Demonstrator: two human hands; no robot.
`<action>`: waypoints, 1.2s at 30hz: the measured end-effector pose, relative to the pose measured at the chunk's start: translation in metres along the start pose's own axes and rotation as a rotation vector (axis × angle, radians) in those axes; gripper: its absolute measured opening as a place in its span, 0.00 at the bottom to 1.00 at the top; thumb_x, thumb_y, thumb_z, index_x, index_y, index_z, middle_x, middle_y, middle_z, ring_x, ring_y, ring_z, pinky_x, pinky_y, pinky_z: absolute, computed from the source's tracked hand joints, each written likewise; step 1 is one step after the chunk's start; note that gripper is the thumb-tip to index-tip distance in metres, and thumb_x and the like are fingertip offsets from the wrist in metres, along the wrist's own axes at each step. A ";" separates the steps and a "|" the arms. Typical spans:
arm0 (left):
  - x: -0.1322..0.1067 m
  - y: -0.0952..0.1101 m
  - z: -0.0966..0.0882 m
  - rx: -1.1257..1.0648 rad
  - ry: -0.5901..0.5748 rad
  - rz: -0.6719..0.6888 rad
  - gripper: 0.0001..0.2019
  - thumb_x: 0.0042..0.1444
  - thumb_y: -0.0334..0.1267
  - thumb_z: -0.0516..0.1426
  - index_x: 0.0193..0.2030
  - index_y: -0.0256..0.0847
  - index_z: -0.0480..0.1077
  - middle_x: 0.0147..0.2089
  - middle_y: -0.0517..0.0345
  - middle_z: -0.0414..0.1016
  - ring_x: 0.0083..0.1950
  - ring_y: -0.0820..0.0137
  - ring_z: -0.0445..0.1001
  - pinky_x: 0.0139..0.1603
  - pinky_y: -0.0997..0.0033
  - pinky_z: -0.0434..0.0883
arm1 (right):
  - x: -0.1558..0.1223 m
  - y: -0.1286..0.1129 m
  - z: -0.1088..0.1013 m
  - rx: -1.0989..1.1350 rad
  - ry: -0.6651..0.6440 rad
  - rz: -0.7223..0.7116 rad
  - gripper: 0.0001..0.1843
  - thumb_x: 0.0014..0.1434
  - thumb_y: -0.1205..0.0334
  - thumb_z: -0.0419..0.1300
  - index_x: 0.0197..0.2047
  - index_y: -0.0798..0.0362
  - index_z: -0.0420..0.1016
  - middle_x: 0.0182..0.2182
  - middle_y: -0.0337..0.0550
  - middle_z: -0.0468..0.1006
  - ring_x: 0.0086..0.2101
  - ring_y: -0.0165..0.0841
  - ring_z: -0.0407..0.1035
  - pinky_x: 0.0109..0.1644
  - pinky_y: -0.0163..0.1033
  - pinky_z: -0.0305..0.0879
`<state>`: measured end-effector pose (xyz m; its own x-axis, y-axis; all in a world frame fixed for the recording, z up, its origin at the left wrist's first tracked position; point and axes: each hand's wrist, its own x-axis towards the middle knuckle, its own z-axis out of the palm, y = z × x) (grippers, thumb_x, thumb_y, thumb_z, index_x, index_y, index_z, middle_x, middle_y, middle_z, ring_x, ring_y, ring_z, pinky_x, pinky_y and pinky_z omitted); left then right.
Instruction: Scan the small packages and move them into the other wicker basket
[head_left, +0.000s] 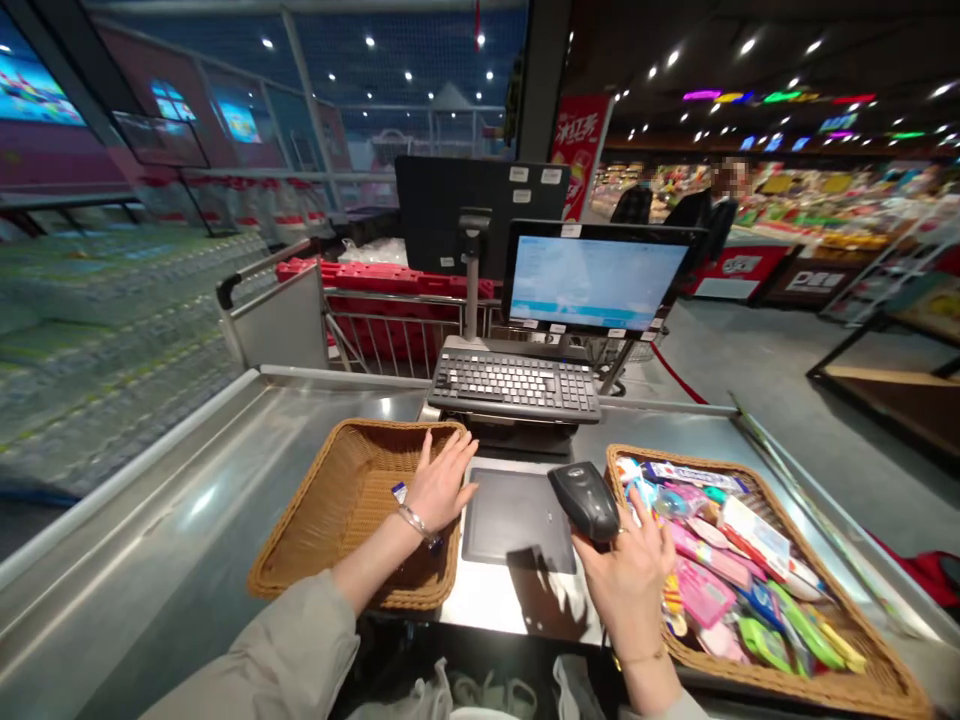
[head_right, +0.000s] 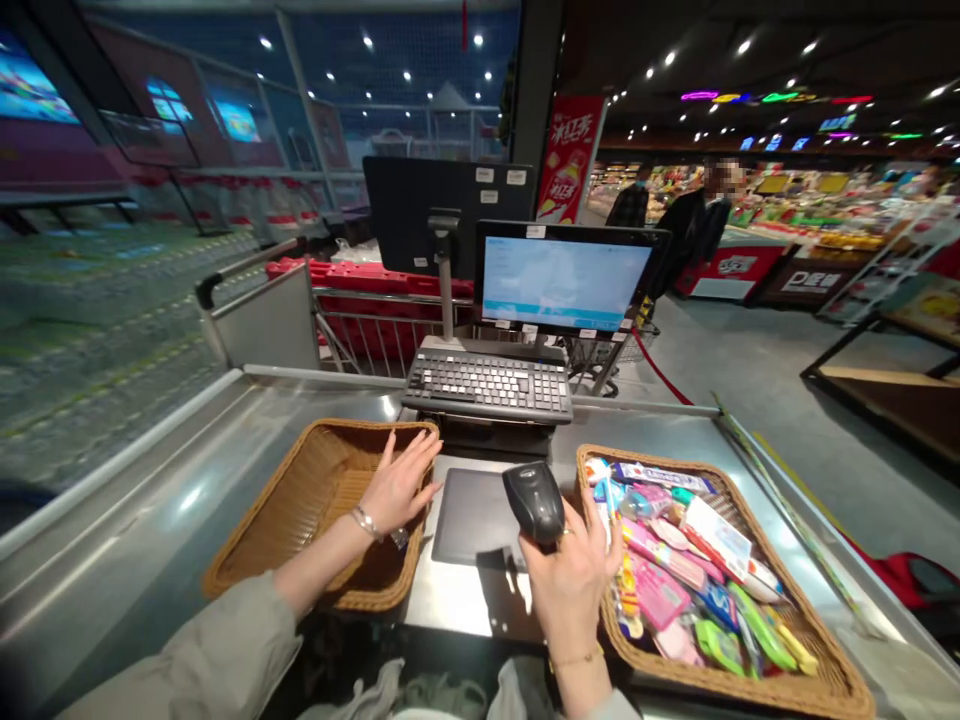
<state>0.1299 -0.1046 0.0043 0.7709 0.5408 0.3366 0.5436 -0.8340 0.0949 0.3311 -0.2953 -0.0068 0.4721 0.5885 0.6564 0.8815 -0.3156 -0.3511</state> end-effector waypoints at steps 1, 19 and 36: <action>-0.005 -0.005 0.000 0.005 0.001 -0.012 0.29 0.60 0.40 0.53 0.67 0.39 0.54 0.68 0.43 0.58 0.70 0.57 0.54 0.70 0.37 0.38 | 0.000 -0.004 0.003 0.007 -0.007 -0.016 0.14 0.56 0.52 0.57 0.37 0.53 0.75 0.43 0.49 0.79 0.57 0.48 0.61 0.62 0.60 0.44; -0.088 -0.108 0.021 0.002 -0.278 -0.154 0.27 0.59 0.37 0.54 0.66 0.43 0.56 0.68 0.45 0.59 0.70 0.59 0.55 0.68 0.37 0.28 | -0.018 -0.054 0.056 0.127 -0.182 -0.114 0.12 0.53 0.52 0.57 0.29 0.51 0.73 0.40 0.46 0.80 0.57 0.48 0.62 0.62 0.61 0.42; -0.078 -0.183 0.094 0.061 -0.509 -0.098 0.24 0.47 0.36 0.66 0.52 0.49 0.70 0.59 0.48 0.71 0.62 0.55 0.67 0.65 0.32 0.28 | -0.018 -0.051 0.074 0.066 -0.216 -0.138 0.14 0.55 0.50 0.55 0.32 0.52 0.75 0.41 0.48 0.80 0.57 0.47 0.62 0.62 0.61 0.43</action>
<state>0.0014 0.0156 -0.1274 0.7713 0.6132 -0.1703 0.6276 -0.7773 0.0434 0.2782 -0.2349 -0.0497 0.3306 0.7701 0.5456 0.9323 -0.1767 -0.3156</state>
